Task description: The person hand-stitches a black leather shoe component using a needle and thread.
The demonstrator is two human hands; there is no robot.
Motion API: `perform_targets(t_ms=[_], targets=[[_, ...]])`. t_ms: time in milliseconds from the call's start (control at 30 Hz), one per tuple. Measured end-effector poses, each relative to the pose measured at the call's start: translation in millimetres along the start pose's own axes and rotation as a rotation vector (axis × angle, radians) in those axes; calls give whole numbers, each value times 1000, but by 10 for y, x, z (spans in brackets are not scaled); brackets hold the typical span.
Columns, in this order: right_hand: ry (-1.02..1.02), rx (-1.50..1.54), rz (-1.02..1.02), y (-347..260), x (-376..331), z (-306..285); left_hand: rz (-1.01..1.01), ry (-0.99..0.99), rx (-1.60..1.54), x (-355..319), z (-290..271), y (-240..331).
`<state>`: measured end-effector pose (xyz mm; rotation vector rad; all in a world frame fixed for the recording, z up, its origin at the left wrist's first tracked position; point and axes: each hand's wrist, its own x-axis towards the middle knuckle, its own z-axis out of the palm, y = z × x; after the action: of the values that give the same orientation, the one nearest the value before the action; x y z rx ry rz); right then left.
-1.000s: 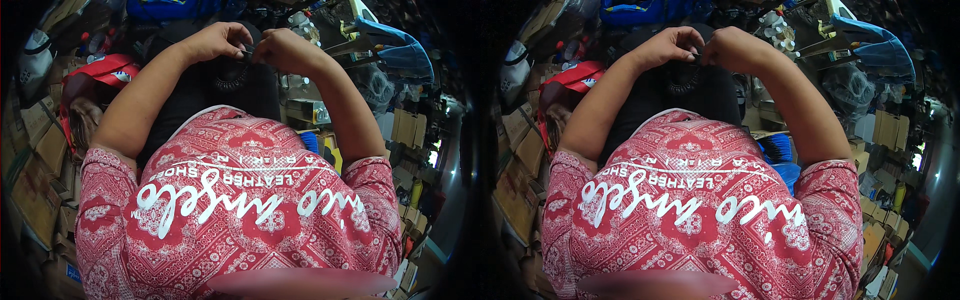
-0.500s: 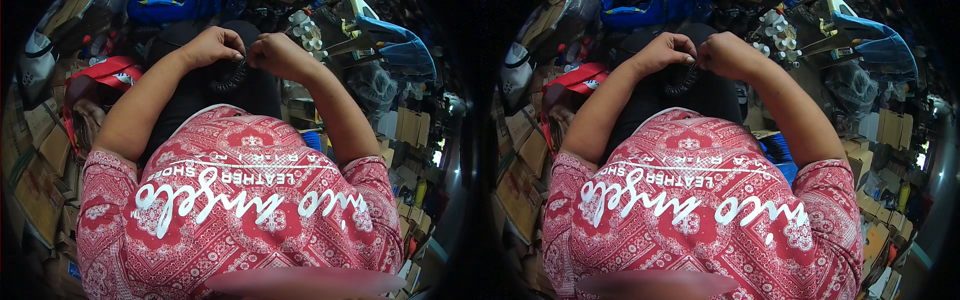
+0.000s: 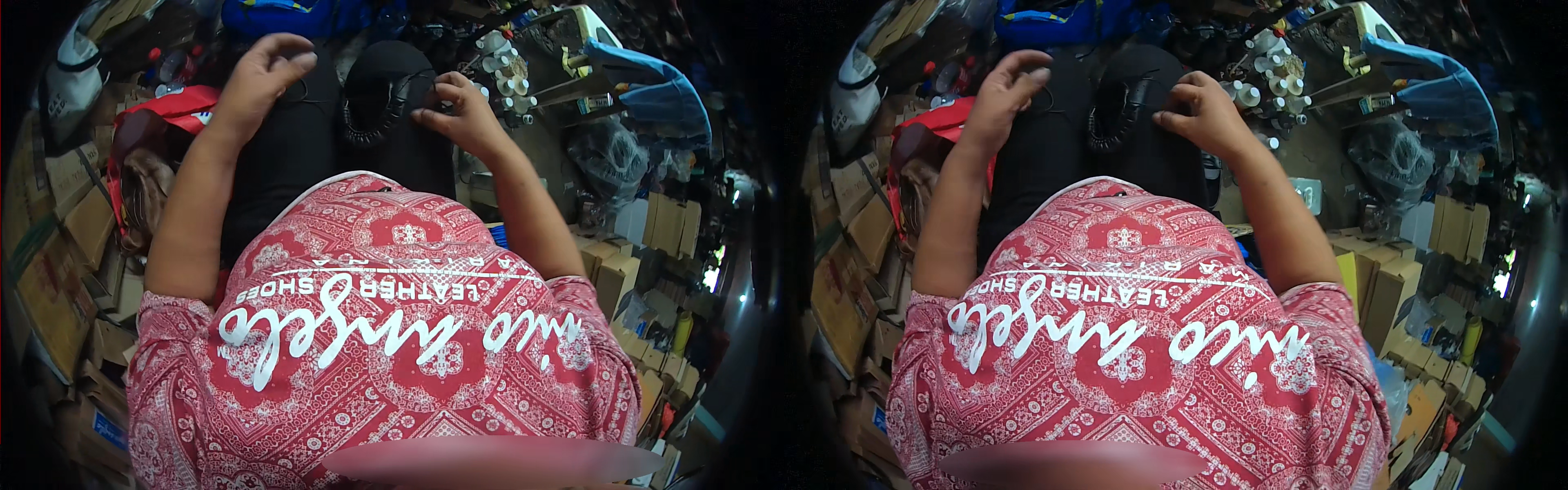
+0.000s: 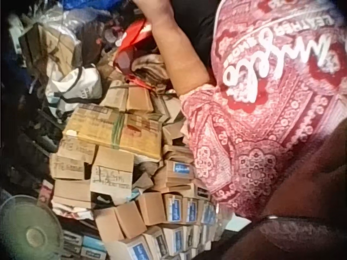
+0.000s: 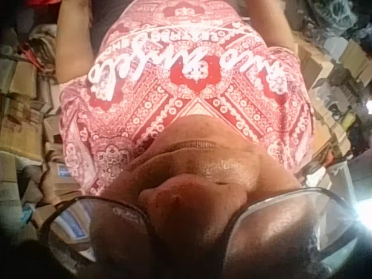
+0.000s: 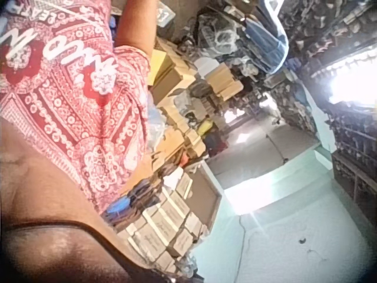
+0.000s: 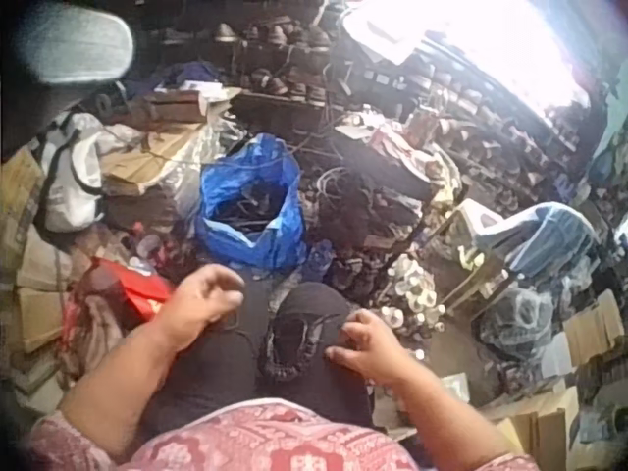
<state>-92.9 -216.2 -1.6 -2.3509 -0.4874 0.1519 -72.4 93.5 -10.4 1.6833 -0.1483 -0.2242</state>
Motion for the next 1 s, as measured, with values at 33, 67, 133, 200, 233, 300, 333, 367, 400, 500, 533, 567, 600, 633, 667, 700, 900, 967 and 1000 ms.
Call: perform_targets(t_ms=[33, 67, 133, 200, 233, 300, 333, 367, 400, 500, 533, 567, 600, 633, 667, 700, 900, 967, 1000], targets=[[117, -1, 17, 76, 18, 66, 223, 71, 144, 10, 91, -82], [301, 86, 52, 171, 32, 122, 195, 38, 220, 5, 189, -66], [511, 558, 416, 178, 68, 109, 270, -20, 507, -30, 337, 3], [584, 1037, 412, 127, 128, 76, 206, -164, 636, -91, 356, 60], [574, 1214, 396, 80, 122, 23, 206, -226, 676, -120, 334, 60], [401, 1226, 339, 114, -22, -158, 99, -307, 690, -162, 188, 189], [232, 1237, 280, 147, -103, -295, -9, -392, 707, -194, 79, 270], [29, 1113, 174, 228, -185, -456, -41, -389, 675, -226, -37, 310], [-149, 912, 263, 300, -260, -650, -94, -355, 675, -259, -155, 322], [-298, 468, 470, 341, -400, -820, -107, -273, 631, -301, -263, 287], [-266, 232, 578, 336, -412, -827, -64, -223, 596, -298, -279, 273], [-272, 225, 574, 325, -428, -823, -65, -215, 590, -269, -248, 243], [-100, 282, 407, 305, -444, -804, 88, -103, 474, -215, -171, 198], [71, 335, 239, 264, -461, -787, 240, 8, 353, -158, -99, 168], [144, 443, 164, 110, -409, -747, 245, -3, 251, -111, -59, 165], [137, 440, 160, -28, -333, -675, 245, 4, 249, -95, 9, 176], [-3, 390, 23, -164, -109, -121, 101, -119, -787, 19, 419, 274], [-116, 752, 221, -264, -157, -250, 107, -160, -919, 67, 388, 219], [-175, 1048, 97, -198, -211, -333, 71, -210, -1067, 84, 395, 234]])
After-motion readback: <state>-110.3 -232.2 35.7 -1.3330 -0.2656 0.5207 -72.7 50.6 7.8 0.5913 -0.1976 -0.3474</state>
